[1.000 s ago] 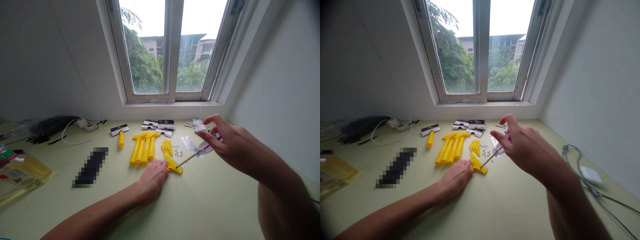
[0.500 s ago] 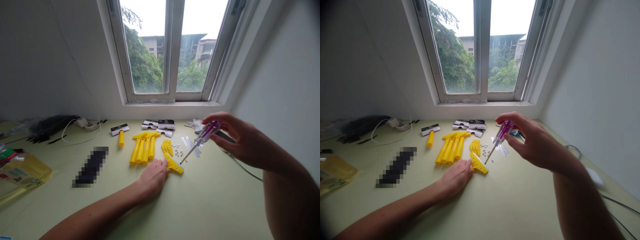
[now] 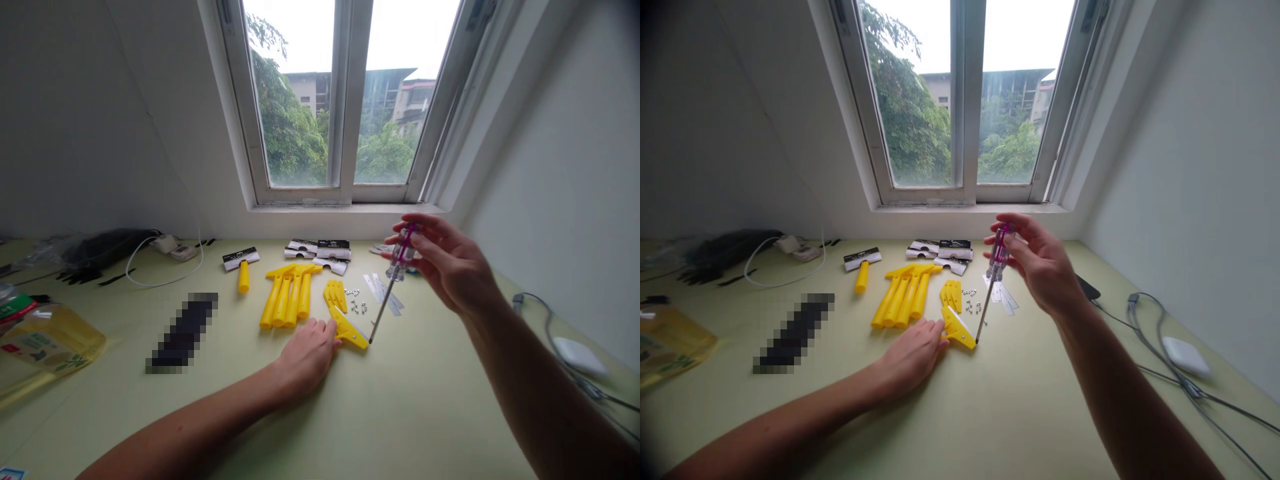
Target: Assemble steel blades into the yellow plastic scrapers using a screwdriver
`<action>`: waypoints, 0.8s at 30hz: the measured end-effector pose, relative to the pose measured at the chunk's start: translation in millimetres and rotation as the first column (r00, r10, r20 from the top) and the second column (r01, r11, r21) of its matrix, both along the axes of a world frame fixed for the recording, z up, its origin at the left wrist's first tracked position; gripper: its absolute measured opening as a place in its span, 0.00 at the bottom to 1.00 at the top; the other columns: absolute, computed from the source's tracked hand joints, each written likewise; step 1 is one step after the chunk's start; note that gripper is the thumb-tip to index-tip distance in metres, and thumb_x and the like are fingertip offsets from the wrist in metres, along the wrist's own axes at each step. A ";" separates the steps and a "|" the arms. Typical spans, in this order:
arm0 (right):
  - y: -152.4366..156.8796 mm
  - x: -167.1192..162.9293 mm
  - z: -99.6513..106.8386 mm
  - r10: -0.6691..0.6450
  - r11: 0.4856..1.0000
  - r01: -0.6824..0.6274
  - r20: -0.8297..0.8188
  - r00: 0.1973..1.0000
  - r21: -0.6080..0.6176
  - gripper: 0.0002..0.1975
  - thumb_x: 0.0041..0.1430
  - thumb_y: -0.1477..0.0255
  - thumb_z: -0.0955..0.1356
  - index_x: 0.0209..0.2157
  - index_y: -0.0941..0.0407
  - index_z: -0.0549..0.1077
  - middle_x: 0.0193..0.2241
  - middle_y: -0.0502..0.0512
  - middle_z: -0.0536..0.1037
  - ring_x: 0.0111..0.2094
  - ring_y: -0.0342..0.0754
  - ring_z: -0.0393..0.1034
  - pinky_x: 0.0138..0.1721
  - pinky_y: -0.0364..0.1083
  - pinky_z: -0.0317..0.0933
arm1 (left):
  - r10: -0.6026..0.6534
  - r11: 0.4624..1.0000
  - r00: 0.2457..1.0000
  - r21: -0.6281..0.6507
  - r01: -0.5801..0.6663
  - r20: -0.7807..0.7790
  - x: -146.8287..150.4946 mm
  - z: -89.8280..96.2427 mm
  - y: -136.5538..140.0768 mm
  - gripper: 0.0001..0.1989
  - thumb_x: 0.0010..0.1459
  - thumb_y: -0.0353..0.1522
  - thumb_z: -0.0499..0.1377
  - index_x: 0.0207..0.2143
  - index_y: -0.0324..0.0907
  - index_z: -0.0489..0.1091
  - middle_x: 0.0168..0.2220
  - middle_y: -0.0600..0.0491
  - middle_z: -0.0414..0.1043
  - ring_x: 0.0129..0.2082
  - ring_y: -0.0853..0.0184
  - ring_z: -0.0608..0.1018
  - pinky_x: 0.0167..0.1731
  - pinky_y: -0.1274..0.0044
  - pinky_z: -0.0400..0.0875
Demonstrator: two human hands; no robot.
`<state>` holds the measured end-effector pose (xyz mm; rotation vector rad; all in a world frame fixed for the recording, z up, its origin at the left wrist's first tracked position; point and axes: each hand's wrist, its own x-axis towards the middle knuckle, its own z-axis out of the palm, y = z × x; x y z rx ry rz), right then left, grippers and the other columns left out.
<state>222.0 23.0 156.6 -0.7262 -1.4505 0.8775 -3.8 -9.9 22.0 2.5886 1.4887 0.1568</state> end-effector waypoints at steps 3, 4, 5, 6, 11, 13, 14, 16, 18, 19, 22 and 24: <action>6.6 -23.0 -15.0 -0.002 0.995 -0.028 -0.300 0.954 -0.095 0.08 0.56 0.72 0.64 0.39 0.54 0.71 0.31 0.49 0.70 0.26 0.41 0.68 0.24 0.42 0.68 | -0.007 1.000 1.000 0.013 0.007 -0.006 -0.1 -1.2 -0.1 0.15 0.67 0.39 0.44 0.42 0.40 0.65 0.38 0.48 0.70 0.36 0.62 0.70 0.36 0.72 0.65; 6.6 -30.5 -18.7 -0.020 0.994 -0.022 -0.367 0.930 -0.109 0.05 0.56 0.71 0.64 0.35 0.54 0.70 0.27 0.47 0.67 0.22 0.39 0.64 0.19 0.40 0.63 | -0.008 1.000 1.000 0.017 0.008 -0.009 -0.1 -1.6 0.0 0.15 0.67 0.39 0.44 0.42 0.40 0.65 0.38 0.48 0.70 0.36 0.62 0.70 0.36 0.72 0.65; 5.6 -37.1 -21.5 -0.033 0.994 -0.015 -0.412 0.911 -0.112 0.04 0.56 0.70 0.64 0.31 0.55 0.69 0.23 0.46 0.65 0.18 0.38 0.60 0.15 0.38 0.58 | -0.010 1.000 1.000 0.019 0.010 -0.012 -0.2 -2.0 0.1 0.15 0.67 0.39 0.44 0.42 0.39 0.65 0.38 0.48 0.70 0.36 0.62 0.70 0.36 0.72 0.65; 3.8 -42.5 -23.3 -0.038 0.994 -0.009 -0.435 0.900 -0.105 0.06 0.57 0.69 0.64 0.28 0.55 0.67 0.20 0.44 0.62 0.16 0.37 0.56 0.13 0.37 0.53 | -0.012 1.000 1.000 0.021 0.013 -0.016 -0.1 -2.3 0.1 0.15 0.67 0.39 0.44 0.42 0.39 0.65 0.38 0.48 0.70 0.36 0.62 0.70 0.36 0.72 0.66; -7.4 -51.7 -22.4 -0.010 0.999 -0.013 -0.441 0.897 -0.049 0.15 0.59 0.69 0.64 0.20 0.55 0.59 0.14 0.42 0.56 0.11 0.36 0.45 0.09 0.37 0.44 | -0.025 0.999 0.999 0.036 0.027 -0.043 0.9 -2.6 1.0 0.15 0.67 0.38 0.45 0.43 0.39 0.65 0.38 0.48 0.71 0.37 0.61 0.71 0.36 0.71 0.66; -9.9 -50.4 -19.8 -0.005 0.999 -0.015 -0.443 0.896 -0.042 0.15 0.59 0.69 0.63 0.20 0.55 0.58 0.13 0.42 0.56 0.11 0.36 0.44 0.09 0.37 0.43 | -0.029 0.999 0.998 0.038 0.030 -0.047 1.2 -2.8 1.3 0.15 0.66 0.38 0.45 0.43 0.39 0.65 0.38 0.48 0.71 0.37 0.61 0.71 0.36 0.71 0.66; -10.8 -49.4 -18.5 -0.004 0.999 -0.014 -0.443 0.896 -0.036 0.15 0.59 0.70 0.63 0.20 0.55 0.58 0.13 0.42 0.55 0.11 0.36 0.44 0.09 0.37 0.43 | -0.030 0.999 0.998 0.040 0.032 -0.047 1.3 -2.9 1.4 0.15 0.67 0.38 0.45 0.43 0.39 0.65 0.38 0.48 0.71 0.37 0.61 0.71 0.36 0.71 0.66; -11.9 -46.8 -15.8 -0.002 1.000 -0.008 -0.441 0.897 -0.019 0.15 0.59 0.69 0.63 0.20 0.55 0.58 0.13 0.42 0.55 0.11 0.36 0.44 0.09 0.37 0.43 | -0.031 0.998 0.999 0.044 0.033 -0.044 1.3 -3.2 1.3 0.15 0.67 0.38 0.45 0.42 0.39 0.65 0.38 0.48 0.71 0.37 0.61 0.71 0.35 0.71 0.66; -12.7 -44.3 -13.3 -0.001 1.000 0.003 -0.432 0.902 0.002 0.14 0.58 0.69 0.63 0.20 0.55 0.57 0.14 0.42 0.55 0.11 0.36 0.45 0.09 0.37 0.44 | -0.032 0.998 0.999 0.044 0.034 -0.042 1.2 -3.2 1.1 0.15 0.67 0.38 0.45 0.42 0.39 0.65 0.38 0.48 0.71 0.37 0.61 0.71 0.35 0.71 0.66; -13.1 -43.2 -12.2 -0.002 1.000 0.007 -0.427 0.904 0.011 0.14 0.58 0.68 0.63 0.20 0.54 0.57 0.14 0.42 0.55 0.11 0.36 0.45 0.10 0.37 0.44 | -0.032 0.999 0.999 0.043 0.034 -0.040 1.1 -3.1 1.0 0.15 0.67 0.38 0.45 0.42 0.40 0.65 0.38 0.48 0.71 0.37 0.61 0.71 0.35 0.71 0.66; -13.9 -41.4 -10.2 -0.006 0.999 0.019 -0.417 0.909 0.026 0.14 0.58 0.68 0.63 0.21 0.54 0.57 0.14 0.42 0.55 0.11 0.36 0.45 0.09 0.37 0.44 | -0.029 0.999 0.999 0.034 0.030 -0.037 0.9 -2.6 1.0 0.15 0.67 0.39 0.44 0.42 0.40 0.65 0.39 0.48 0.70 0.37 0.61 0.71 0.36 0.71 0.66; -14.0 -41.3 -10.3 -0.002 0.999 0.015 -0.417 0.909 0.029 0.14 0.58 0.68 0.63 0.21 0.54 0.57 0.14 0.42 0.55 0.11 0.36 0.45 0.09 0.37 0.44 | -0.028 0.999 0.999 0.029 0.029 -0.038 1.0 -2.4 1.1 0.16 0.67 0.39 0.44 0.42 0.40 0.65 0.38 0.48 0.70 0.37 0.61 0.71 0.36 0.71 0.66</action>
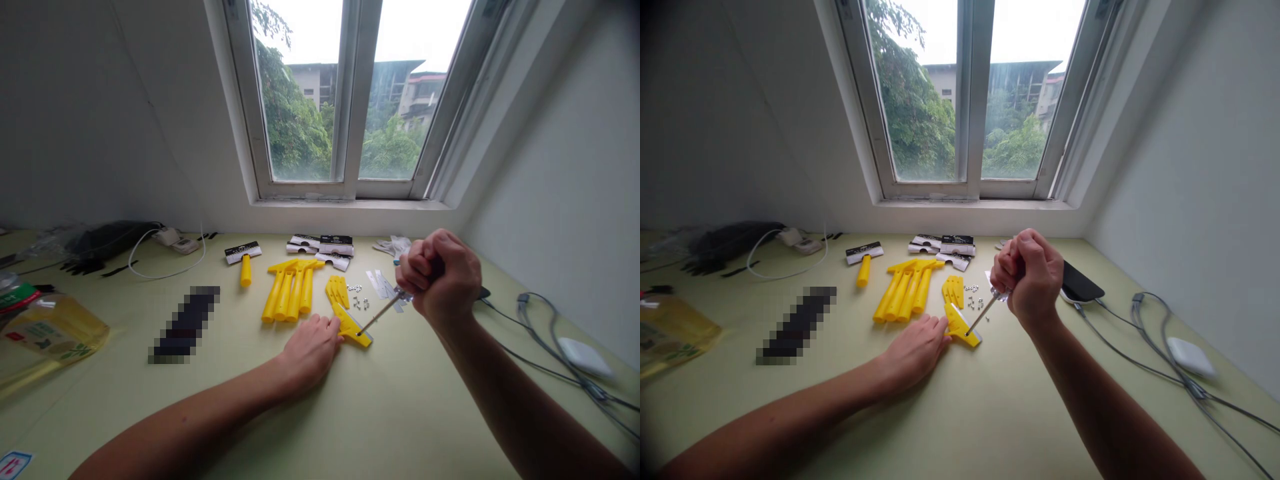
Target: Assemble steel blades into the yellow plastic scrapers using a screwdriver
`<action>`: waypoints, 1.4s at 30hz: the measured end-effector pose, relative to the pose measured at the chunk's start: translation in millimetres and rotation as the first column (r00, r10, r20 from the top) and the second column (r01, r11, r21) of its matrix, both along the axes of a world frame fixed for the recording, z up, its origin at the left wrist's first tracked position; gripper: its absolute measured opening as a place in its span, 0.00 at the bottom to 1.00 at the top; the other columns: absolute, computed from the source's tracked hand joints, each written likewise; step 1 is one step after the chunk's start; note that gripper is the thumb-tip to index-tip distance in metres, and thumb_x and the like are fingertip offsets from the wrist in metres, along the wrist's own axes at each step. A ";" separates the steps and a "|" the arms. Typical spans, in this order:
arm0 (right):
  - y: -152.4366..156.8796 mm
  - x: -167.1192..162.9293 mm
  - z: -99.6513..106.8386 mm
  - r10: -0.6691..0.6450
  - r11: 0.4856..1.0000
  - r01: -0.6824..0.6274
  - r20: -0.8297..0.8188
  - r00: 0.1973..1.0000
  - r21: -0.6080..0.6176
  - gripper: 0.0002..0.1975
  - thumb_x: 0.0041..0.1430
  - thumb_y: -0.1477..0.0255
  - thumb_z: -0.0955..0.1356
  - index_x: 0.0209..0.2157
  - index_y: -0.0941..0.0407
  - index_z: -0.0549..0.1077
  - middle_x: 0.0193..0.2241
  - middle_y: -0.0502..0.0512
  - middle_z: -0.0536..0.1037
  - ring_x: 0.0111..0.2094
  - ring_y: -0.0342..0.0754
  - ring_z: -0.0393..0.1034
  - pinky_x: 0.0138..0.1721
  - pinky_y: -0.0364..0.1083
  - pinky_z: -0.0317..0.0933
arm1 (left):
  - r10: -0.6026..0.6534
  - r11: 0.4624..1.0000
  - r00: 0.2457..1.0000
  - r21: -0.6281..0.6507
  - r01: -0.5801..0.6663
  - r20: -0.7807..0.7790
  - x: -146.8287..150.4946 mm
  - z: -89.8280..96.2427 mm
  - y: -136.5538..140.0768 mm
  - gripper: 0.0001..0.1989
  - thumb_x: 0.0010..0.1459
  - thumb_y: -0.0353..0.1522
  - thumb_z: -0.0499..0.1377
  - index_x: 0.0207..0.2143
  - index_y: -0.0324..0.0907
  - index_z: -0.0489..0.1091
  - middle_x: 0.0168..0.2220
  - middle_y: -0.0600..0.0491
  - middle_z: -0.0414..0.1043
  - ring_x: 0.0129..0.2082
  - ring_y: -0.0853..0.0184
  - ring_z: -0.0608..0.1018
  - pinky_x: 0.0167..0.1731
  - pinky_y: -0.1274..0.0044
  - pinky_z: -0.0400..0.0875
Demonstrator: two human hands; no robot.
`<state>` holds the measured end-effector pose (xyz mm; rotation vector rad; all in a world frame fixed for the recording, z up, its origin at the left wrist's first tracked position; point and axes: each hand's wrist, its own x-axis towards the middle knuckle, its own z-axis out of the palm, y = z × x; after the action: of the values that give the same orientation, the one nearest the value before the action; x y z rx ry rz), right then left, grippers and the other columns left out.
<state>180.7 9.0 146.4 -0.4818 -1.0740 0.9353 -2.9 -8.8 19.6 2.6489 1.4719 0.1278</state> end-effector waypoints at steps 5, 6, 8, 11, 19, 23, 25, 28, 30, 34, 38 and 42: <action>0.6 -0.9 -3.3 0.023 1.000 -0.023 0.009 1.000 0.005 0.16 0.59 0.66 0.64 0.21 0.54 0.56 0.14 0.42 0.55 0.11 0.36 0.45 0.10 0.37 0.44 | 0.000 1.000 1.000 0.004 0.000 -0.002 0.1 -0.4 -0.4 0.16 0.67 0.39 0.43 0.43 0.40 0.65 0.39 0.48 0.70 0.37 0.61 0.71 0.36 0.71 0.66; 0.8 -1.0 -3.9 0.025 1.000 -0.025 0.013 1.000 0.003 0.16 0.59 0.66 0.64 0.21 0.54 0.56 0.14 0.42 0.55 0.11 0.36 0.45 0.10 0.37 0.44 | 0.000 1.000 1.000 0.002 0.000 -0.003 0.1 -0.4 -0.4 0.16 0.67 0.39 0.44 0.43 0.40 0.65 0.39 0.48 0.70 0.38 0.61 0.71 0.36 0.71 0.66; 1.1 -1.1 -4.6 0.027 1.000 -0.027 0.019 0.999 0.000 0.16 0.59 0.66 0.63 0.21 0.54 0.57 0.14 0.42 0.55 0.11 0.36 0.44 0.10 0.37 0.44 | -0.001 1.000 1.000 -0.004 0.001 -0.005 0.1 -0.2 -0.5 0.15 0.67 0.38 0.44 0.43 0.40 0.65 0.39 0.48 0.70 0.38 0.61 0.71 0.36 0.71 0.66; 0.7 -0.9 -4.2 0.037 0.999 -0.037 0.020 0.999 0.001 0.16 0.59 0.66 0.63 0.21 0.54 0.57 0.14 0.42 0.55 0.11 0.36 0.44 0.10 0.37 0.45 | -0.006 1.000 1.000 -0.006 0.006 -0.004 0.2 0.4 -0.4 0.15 0.67 0.38 0.44 0.43 0.39 0.65 0.39 0.47 0.70 0.38 0.61 0.71 0.36 0.71 0.66; -1.4 -0.6 -2.3 0.077 0.997 -0.077 0.018 0.997 -0.003 0.16 0.59 0.67 0.63 0.20 0.55 0.58 0.13 0.42 0.55 0.11 0.36 0.44 0.10 0.37 0.45 | 0.002 1.000 1.000 -0.025 -0.002 -0.017 1.3 1.4 0.1 0.16 0.67 0.38 0.43 0.44 0.39 0.66 0.40 0.46 0.71 0.39 0.61 0.71 0.38 0.70 0.67; -0.9 -0.5 -2.9 0.071 0.997 -0.071 0.029 0.997 0.009 0.16 0.59 0.67 0.63 0.20 0.54 0.58 0.13 0.42 0.55 0.11 0.36 0.44 0.10 0.37 0.46 | 0.009 0.999 1.000 -0.036 -0.010 -0.019 1.5 1.0 0.1 0.15 0.67 0.38 0.44 0.44 0.40 0.66 0.40 0.47 0.71 0.39 0.61 0.71 0.39 0.71 0.67; -1.1 -0.6 -3.0 0.072 0.997 -0.073 0.033 0.997 0.014 0.16 0.60 0.66 0.63 0.20 0.54 0.58 0.14 0.42 0.55 0.11 0.36 0.44 0.10 0.37 0.46 | 0.003 1.000 1.000 -0.024 -0.003 -0.013 1.2 0.3 0.3 0.15 0.67 0.38 0.44 0.44 0.40 0.66 0.40 0.47 0.71 0.39 0.61 0.71 0.38 0.71 0.67; -1.6 -1.0 -2.8 0.082 0.996 -0.083 0.033 0.996 0.015 0.16 0.60 0.66 0.63 0.20 0.54 0.58 0.14 0.42 0.55 0.11 0.36 0.45 0.10 0.37 0.46 | -0.005 1.000 1.000 -0.006 0.005 -0.006 0.8 -0.9 0.8 0.15 0.67 0.38 0.44 0.43 0.40 0.66 0.39 0.47 0.71 0.38 0.61 0.71 0.37 0.71 0.66; -1.8 -1.5 -2.8 0.093 0.995 -0.093 0.030 0.995 0.022 0.15 0.60 0.67 0.63 0.20 0.55 0.59 0.14 0.42 0.56 0.11 0.36 0.45 0.10 0.37 0.46 | -0.008 1.000 1.000 0.000 0.008 -0.009 0.8 -1.2 1.1 0.14 0.67 0.38 0.45 0.43 0.40 0.66 0.39 0.47 0.71 0.38 0.61 0.71 0.37 0.71 0.66; -2.8 -1.8 -3.6 0.138 0.990 -0.138 0.011 0.990 0.035 0.15 0.60 0.69 0.62 0.20 0.55 0.60 0.14 0.43 0.56 0.11 0.36 0.46 0.10 0.37 0.46 | -0.017 1.000 1.000 0.006 0.017 -0.025 1.3 -0.3 0.8 0.15 0.67 0.37 0.45 0.43 0.39 0.66 0.40 0.47 0.71 0.37 0.61 0.71 0.36 0.71 0.67; -9.3 -1.6 -4.2 0.236 0.970 -0.238 0.038 0.971 0.053 0.15 0.60 0.68 0.63 0.20 0.55 0.60 0.14 0.43 0.57 0.11 0.36 0.46 0.10 0.37 0.45 | -0.024 1.000 0.999 0.012 0.024 -0.028 1.6 2.1 -0.2 0.14 0.67 0.37 0.45 0.43 0.39 0.66 0.40 0.47 0.71 0.37 0.61 0.71 0.35 0.71 0.67; -20.6 -4.9 -5.3 0.353 0.930 -0.361 0.118 0.928 0.062 0.15 0.59 0.68 0.63 0.20 0.55 0.61 0.13 0.43 0.57 0.11 0.37 0.47 0.12 0.38 0.46 | -0.019 1.000 0.999 0.014 0.020 -0.033 1.9 4.2 -1.1 0.14 0.67 0.37 0.45 0.43 0.39 0.65 0.40 0.48 0.71 0.37 0.61 0.71 0.36 0.71 0.67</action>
<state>175.8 -11.6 141.1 -0.2714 -1.3190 1.1900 -1.0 -9.9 23.8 2.6886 1.4598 0.0949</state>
